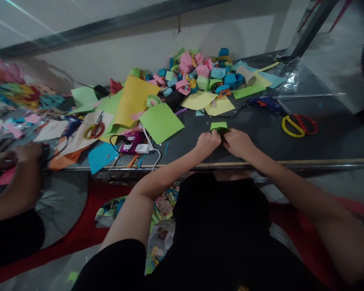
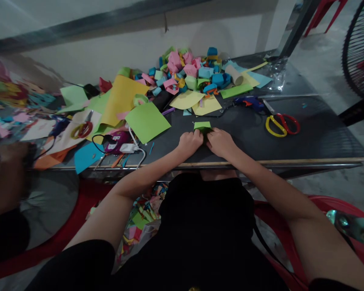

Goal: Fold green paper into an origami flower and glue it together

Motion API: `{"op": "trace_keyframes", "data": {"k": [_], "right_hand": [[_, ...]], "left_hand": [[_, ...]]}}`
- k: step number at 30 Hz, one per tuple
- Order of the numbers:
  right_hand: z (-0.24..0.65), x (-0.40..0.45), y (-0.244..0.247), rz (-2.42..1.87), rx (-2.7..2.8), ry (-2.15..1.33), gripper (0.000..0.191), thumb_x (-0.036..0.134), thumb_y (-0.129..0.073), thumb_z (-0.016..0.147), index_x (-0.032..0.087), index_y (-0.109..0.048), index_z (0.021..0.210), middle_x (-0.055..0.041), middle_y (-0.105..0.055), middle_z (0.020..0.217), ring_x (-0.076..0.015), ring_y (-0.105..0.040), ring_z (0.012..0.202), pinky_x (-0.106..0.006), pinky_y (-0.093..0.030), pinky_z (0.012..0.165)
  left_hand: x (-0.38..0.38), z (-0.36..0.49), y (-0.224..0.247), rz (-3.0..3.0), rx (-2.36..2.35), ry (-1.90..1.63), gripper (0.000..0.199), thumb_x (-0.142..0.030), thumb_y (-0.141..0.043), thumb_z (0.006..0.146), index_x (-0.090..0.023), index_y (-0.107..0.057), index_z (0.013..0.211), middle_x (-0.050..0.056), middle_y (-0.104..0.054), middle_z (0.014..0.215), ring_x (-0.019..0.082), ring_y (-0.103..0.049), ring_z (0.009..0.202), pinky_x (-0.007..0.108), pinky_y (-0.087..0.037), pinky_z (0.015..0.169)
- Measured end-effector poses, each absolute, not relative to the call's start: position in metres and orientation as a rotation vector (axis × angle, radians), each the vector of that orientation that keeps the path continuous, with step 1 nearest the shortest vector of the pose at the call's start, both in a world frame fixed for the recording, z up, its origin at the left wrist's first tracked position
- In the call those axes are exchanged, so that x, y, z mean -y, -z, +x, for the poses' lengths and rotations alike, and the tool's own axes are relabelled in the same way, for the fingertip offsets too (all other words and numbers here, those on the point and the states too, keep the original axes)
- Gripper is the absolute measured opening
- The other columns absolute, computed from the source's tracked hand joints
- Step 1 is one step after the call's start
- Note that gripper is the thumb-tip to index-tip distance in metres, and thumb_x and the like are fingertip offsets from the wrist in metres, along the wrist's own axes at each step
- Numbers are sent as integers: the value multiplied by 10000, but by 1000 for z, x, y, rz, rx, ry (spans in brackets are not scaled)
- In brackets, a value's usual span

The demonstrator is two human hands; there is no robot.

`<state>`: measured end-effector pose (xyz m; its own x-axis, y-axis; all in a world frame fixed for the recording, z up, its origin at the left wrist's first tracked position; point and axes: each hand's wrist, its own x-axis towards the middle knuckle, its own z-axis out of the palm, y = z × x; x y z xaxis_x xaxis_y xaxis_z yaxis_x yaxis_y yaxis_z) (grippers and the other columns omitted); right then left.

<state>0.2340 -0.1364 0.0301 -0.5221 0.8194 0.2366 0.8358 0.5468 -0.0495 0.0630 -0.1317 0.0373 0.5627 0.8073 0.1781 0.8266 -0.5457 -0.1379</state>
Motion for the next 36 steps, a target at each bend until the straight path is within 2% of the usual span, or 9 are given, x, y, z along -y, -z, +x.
{"op": "trace_keyframes", "data": {"k": [7, 12, 16, 19, 22, 25, 30, 34, 36], "right_hand": [[238, 140, -25, -1307, 2509, 64, 295, 208, -471, 1017, 135, -751, 1072, -164, -782, 1018, -295, -656, 1108, -395, -519, 908], [236, 139, -25, -1335, 2536, 43, 345, 231, -486, 1012, 92, -730, 1212, -189, -778, 1088, -311, -642, 1166, -414, -522, 938], [235, 137, -33, -1380, 2578, 18, 382, 246, -487, 1009, 77, -715, 1265, -200, -758, 1223, -329, -622, 1205, -438, -525, 939], [234, 136, -38, -1399, 2613, -11, 444, 267, -441, 1030, 76, -669, 1359, -182, -723, 1339, -327, -592, 1261, -441, -516, 967], [231, 132, -42, -1443, 2637, 3, 485, 268, -412, 1031, 62, -628, 1414, -187, -710, 1361, -329, -567, 1281, -448, -506, 982], [227, 124, -49, -1515, 2681, 26, 458, 256, -411, 1012, 67, -675, 1335, -195, -741, 1274, -337, -570, 1230, -448, -512, 947], [222, 116, -53, -1606, 2682, -18, 413, 268, -389, 1009, 149, -738, 1193, -168, -765, 1148, -341, -541, 1169, -384, -516, 772], [212, 123, -45, -1679, 2570, 21, 431, 280, -348, 1039, 106, -729, 1143, -207, -744, 1067, -363, -492, 1228, -397, -502, 833], [209, 125, -42, -1695, 2528, 1, 411, 271, -382, 1033, 83, -691, 1227, -212, -727, 1059, -367, -493, 1232, -410, -497, 872]], "left_hand": [[156, 56, -41, -2569, 1552, 189, 391, -242, -373, 1080, -142, -750, 1108, 196, -748, 1132, 255, -749, 843, 315, -485, 592], [162, 56, -44, -2627, 1608, 102, 359, -257, -405, 1080, -119, -679, 1267, 197, -730, 1252, 269, -740, 1002, 304, -543, 659], [156, 59, -47, -2611, 1654, 129, 450, -280, -429, 1072, -86, -543, 1461, 226, -632, 1415, 290, -679, 1171, 320, -580, 733], [152, 60, -50, -2625, 1683, 62, 445, -306, -400, 1082, -111, -557, 1451, 200, -577, 1478, 277, -629, 1244, 308, -583, 788], [147, 60, -51, -2635, 1693, 6, 443, -309, -351, 1094, -120, -581, 1423, 180, -542, 1518, 267, -599, 1267, 313, -577, 840], [138, 59, -53, -2661, 1659, -12, 444, -303, -346, 1091, -114, -595, 1406, 180, -540, 1522, 276, -582, 1277, 333, -572, 860], [122, 51, -55, -2728, 1596, -15, 420, -335, -421, 1070, -108, -646, 1343, 171, -636, 1416, 302, -586, 1281, 371, -556, 923], [121, 50, -50, -2759, 1595, 48, 397, -272, -403, 1060, -83, -649, 1308, 192, -694, 1312, 296, -604, 1257, 375, -530, 960], [121, 50, -46, -2761, 1611, 83, 388, -256, -424, 1043, -77, -637, 1314, 200, -695, 1301, 294, -619, 1234, 368, -527, 944]]}}
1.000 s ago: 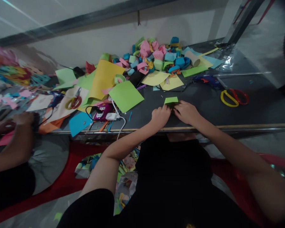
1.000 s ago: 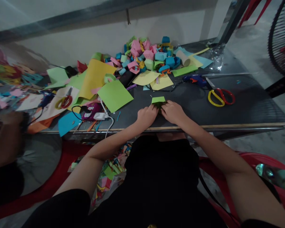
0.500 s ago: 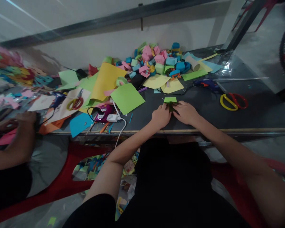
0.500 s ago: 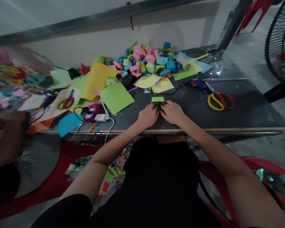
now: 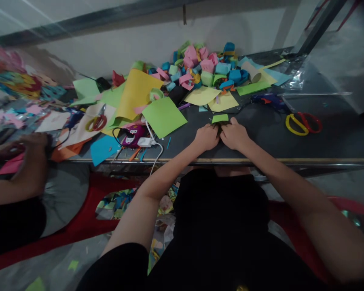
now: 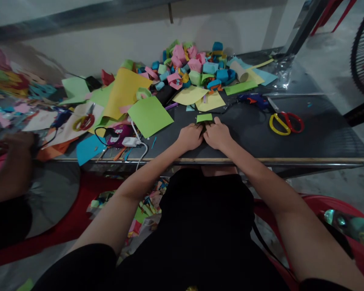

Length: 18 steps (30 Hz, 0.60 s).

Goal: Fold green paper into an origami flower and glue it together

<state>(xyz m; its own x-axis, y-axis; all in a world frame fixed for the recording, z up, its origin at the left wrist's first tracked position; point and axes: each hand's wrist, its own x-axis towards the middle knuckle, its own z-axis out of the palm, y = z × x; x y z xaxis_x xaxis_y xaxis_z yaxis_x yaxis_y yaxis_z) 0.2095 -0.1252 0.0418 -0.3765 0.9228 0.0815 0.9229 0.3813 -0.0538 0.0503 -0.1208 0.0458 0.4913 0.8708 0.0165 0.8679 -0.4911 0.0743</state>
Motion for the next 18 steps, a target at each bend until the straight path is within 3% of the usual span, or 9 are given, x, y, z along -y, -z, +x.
{"op": "trace_keyframes", "data": {"k": [3, 7, 13, 18], "right_hand": [[210, 123, -37, -1695, 2473, -43, 425, 266, -437, 1019, 73, -621, 1349, -204, -709, 1044, -374, -503, 1236, -425, -504, 875], [215, 119, -34, -1647, 2463, -16, 396, 282, -459, 994, 100, -678, 1269, -206, -706, 1021, -384, -512, 1237, -443, -515, 864], [215, 121, -42, -1714, 2550, -27, 385, 218, -391, 992, 95, -701, 1184, -220, -727, 1098, -350, -571, 1217, -422, -514, 903], [211, 131, -54, -1821, 2572, -47, 418, 244, -403, 1008, 83, -621, 1325, -231, -710, 1185, -327, -671, 1117, -382, -502, 886]], "left_hand": [[121, 50, -41, 2647, -1570, -132, 402, -275, -433, 1036, -76, -629, 1326, 200, -699, 1290, 301, -623, 1228, 373, -522, 933], [120, 47, -39, 2662, -1544, -196, 406, -303, -413, 1039, -100, -663, 1286, 183, -711, 1283, 303, -634, 1214, 377, -524, 907], [108, 42, -43, 2712, -1520, -109, 466, -501, -536, 975, -118, -734, 1151, 186, -763, 1108, 337, -725, 1041, 395, -531, 822], [106, 44, -49, 2735, -1549, 21, 464, -516, -532, 1010, -133, -764, 1132, 188, -786, 1071, 342, -762, 1009, 396, -549, 810]]}}
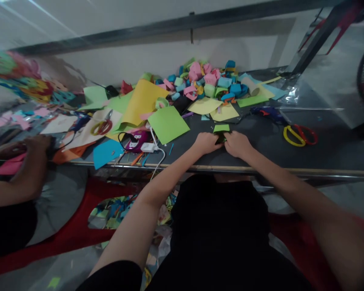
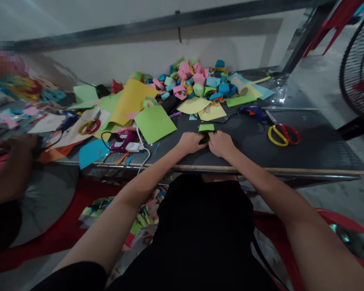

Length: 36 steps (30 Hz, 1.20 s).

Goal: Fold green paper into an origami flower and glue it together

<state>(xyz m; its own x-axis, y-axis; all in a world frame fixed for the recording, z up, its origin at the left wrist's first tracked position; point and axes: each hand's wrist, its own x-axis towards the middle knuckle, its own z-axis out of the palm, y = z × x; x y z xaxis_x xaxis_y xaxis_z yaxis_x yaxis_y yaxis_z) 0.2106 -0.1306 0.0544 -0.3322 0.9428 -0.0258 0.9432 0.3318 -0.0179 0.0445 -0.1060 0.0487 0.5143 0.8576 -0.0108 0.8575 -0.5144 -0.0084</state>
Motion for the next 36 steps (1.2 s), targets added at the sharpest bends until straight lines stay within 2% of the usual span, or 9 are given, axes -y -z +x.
{"op": "trace_keyframes", "data": {"k": [5, 8, 10, 14, 17, 24, 29, 33, 36], "right_hand": [[213, 152, -60, 1792, -2496, 146, 427, 280, -487, 975, 102, -587, 1350, -220, -728, 1170, -319, -715, 1049, -356, -506, 823], [223, 158, -62, 1746, -2523, 190, 347, 293, -475, 978, 169, -654, 1248, -167, -755, 1152, -296, -728, 1033, -338, -501, 794], [230, 157, -65, 1715, -2553, 150, 369, 307, -483, 971, 186, -657, 1273, -148, -768, 1154, -293, -739, 1020, -339, -498, 783], [237, 144, -68, 1647, -2579, 65, 462, 389, -520, 961, 205, -640, 1368, -138, -797, 1106, -313, -761, 984, -351, -494, 752], [237, 134, -69, 1606, -2588, 11, 438, 412, -524, 963, 229, -686, 1325, -134, -810, 1058, -311, -771, 946, -345, -486, 723], [235, 129, -80, 1459, -2592, 2, 364, 368, -526, 973, 235, -763, 1215, -135, -807, 1086, -315, -772, 971, -355, -514, 734], [229, 137, -83, 1463, -2523, 5, 411, 158, -463, 955, 179, -737, 1260, -164, -789, 1161, -315, -767, 1007, -364, -529, 738], [231, 139, -75, 1552, -2580, 36, 406, 193, -483, 948, 193, -735, 1267, -146, -785, 1194, -312, -756, 1043, -370, -542, 769], [237, 136, -66, 1630, -2616, 82, 417, 242, -514, 936, 248, -737, 1289, -103, -790, 1204, -304, -748, 1052, -364, -543, 769]], "left_hand": [[120, 44, -48, -2792, 1277, -71, 404, -381, -501, 1054, -85, -777, 1049, 209, -784, 907, 307, -786, 889, 342, -543, 700], [120, 38, -43, -2866, 992, -35, 443, -442, -526, 1043, -79, -778, 1004, 193, -771, 817, 297, -779, 802, 323, -522, 628], [116, 34, -41, -2870, 913, 1, 478, -473, -507, 1050, -79, -772, 1003, 190, -767, 797, 282, -769, 758, 308, -504, 599], [107, 27, -42, -2867, 860, 9, 474, -443, -407, 1086, -112, -746, 1104, 177, -786, 886, 233, -756, 753, 278, -475, 612], [100, 22, -48, -2868, 939, -40, 460, -427, -364, 1098, -145, -705, 1223, 155, -798, 954, 230, -765, 822, 274, -454, 633], [94, 17, -51, -2908, 1102, -47, 685, -690, -589, 951, -161, -641, 1382, 151, -804, 996, 279, -774, 923, 283, -449, 667], [103, 27, -51, -2885, 1150, -104, 458, -528, -517, 1039, -173, -697, 1267, 154, -798, 1038, 277, -769, 958, 293, -468, 686], [109, 31, -49, -2865, 1100, -42, 409, -351, -418, 1074, -143, -665, 1325, 177, -784, 975, 275, -769, 900, 319, -497, 695], [109, 30, -49, -2892, 1089, -10, 424, -335, -431, 1063, -141, -629, 1384, 182, -781, 970, 269, -766, 843, 326, -510, 695]]}}
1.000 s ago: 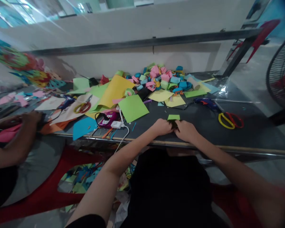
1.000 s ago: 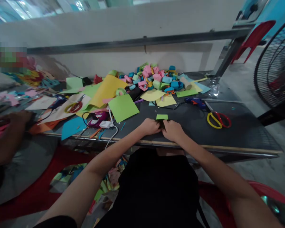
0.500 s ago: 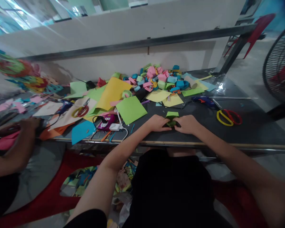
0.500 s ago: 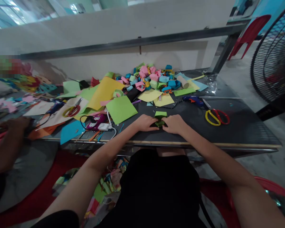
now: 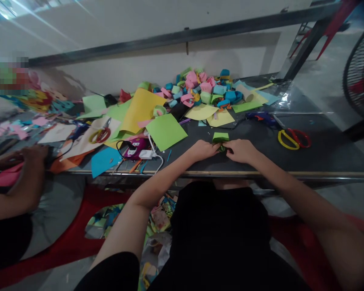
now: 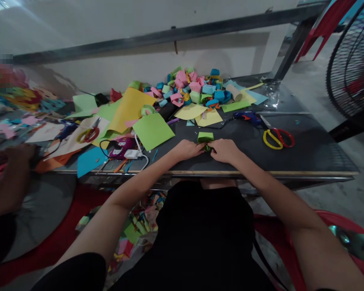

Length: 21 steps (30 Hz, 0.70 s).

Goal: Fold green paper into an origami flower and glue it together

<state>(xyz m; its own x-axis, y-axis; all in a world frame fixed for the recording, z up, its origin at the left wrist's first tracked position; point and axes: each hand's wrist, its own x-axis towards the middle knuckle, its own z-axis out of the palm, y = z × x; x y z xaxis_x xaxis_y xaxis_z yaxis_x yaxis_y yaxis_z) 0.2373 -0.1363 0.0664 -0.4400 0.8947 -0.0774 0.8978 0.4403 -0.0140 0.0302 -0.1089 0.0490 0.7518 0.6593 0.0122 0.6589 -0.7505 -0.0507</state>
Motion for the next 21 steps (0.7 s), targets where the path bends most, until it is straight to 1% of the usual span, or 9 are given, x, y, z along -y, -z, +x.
{"op": "trace_keyframes", "data": {"k": [2, 5, 6, 8, 11, 12, 16, 19, 21], "right_hand": [[241, 134, -61, 1663, -2651, 91, 413, 259, -510, 941, 257, -745, 1281, -92, -786, 1222, -297, -738, 1079, -358, -542, 775], [245, 131, -55, 1644, -2730, 103, 412, 250, -505, 943, 258, -746, 1276, -83, -769, 1266, -288, -710, 1151, -349, -540, 810], [246, 131, -54, 1642, -2747, 111, 424, 250, -513, 940, 257, -733, 1303, -85, -764, 1279, -287, -705, 1161, -348, -539, 821], [247, 130, -53, 1684, -2752, 122, 496, 265, -537, 939, 246, -657, 1420, -102, -758, 1287, -290, -713, 1132, -349, -538, 819], [247, 128, -50, 1792, -2761, 130, 635, 314, -568, 955, 229, -481, 1578, -118, -771, 1245, -290, -736, 1049, -341, -532, 781], [247, 127, -49, 1818, -2786, 143, 632, 319, -566, 964, 229, -466, 1582, -112, -779, 1224, -288, -739, 1039, -335, -528, 776], [250, 121, -40, 1893, -2935, 280, 504, 280, -517, 993, 184, -521, 1487, -110, -798, 1137, -289, -737, 1073, -333, -519, 797], [252, 114, -34, 1912, -2996, 435, 534, 255, -498, 987, 146, -471, 1509, -113, -796, 1084, -287, -737, 1022, -341, -517, 784], [253, 110, -31, 1875, -3014, 473, 493, 253, -490, 983, 144, -533, 1462, -128, -781, 1104, -287, -723, 1005, -358, -521, 801]], "left_hand": [[108, 29, -50, -2909, 1066, -12, 418, -340, -454, 1052, -145, -626, 1380, 188, -781, 995, 265, -762, 823, 326, -510, 697], [107, 28, -52, -2892, 1043, -79, 375, -293, -389, 1060, -166, -654, 1293, 181, -780, 1018, 255, -752, 799, 319, -496, 684], [107, 29, -53, -2879, 1050, -98, 369, -272, -367, 1061, -176, -654, 1271, 173, -781, 1017, 251, -749, 793, 316, -492, 682], [107, 31, -55, -2847, 1115, -105, 366, -258, -339, 1067, -193, -628, 1281, 153, -783, 997, 249, -747, 795, 311, -493, 693], [107, 37, -60, -2794, 1340, -37, 366, -311, -332, 1090, -195, -569, 1344, 142, -788, 996, 264, -761, 859, 315, -507, 740], [107, 40, -62, -2785, 1418, 0, 367, -328, -336, 1095, -192, -554, 1356, 143, -789, 1021, 268, -766, 892, 316, -511, 757], [100, 49, -63, -2796, 1639, 203, 358, -331, -378, 1088, -190, -511, 1388, 124, -787, 1110, 266, -766, 982, 311, -517, 794], [91, 52, -59, -2830, 1763, 372, 379, -311, -435, 1066, -177, -466, 1419, 108, -794, 1100, 256, -757, 1003, 300, -521, 798], [86, 52, -55, -2853, 1828, 438, 384, -290, -472, 1047, -169, -457, 1411, 104, -798, 1072, 250, -751, 1009, 292, -522, 792]]}}
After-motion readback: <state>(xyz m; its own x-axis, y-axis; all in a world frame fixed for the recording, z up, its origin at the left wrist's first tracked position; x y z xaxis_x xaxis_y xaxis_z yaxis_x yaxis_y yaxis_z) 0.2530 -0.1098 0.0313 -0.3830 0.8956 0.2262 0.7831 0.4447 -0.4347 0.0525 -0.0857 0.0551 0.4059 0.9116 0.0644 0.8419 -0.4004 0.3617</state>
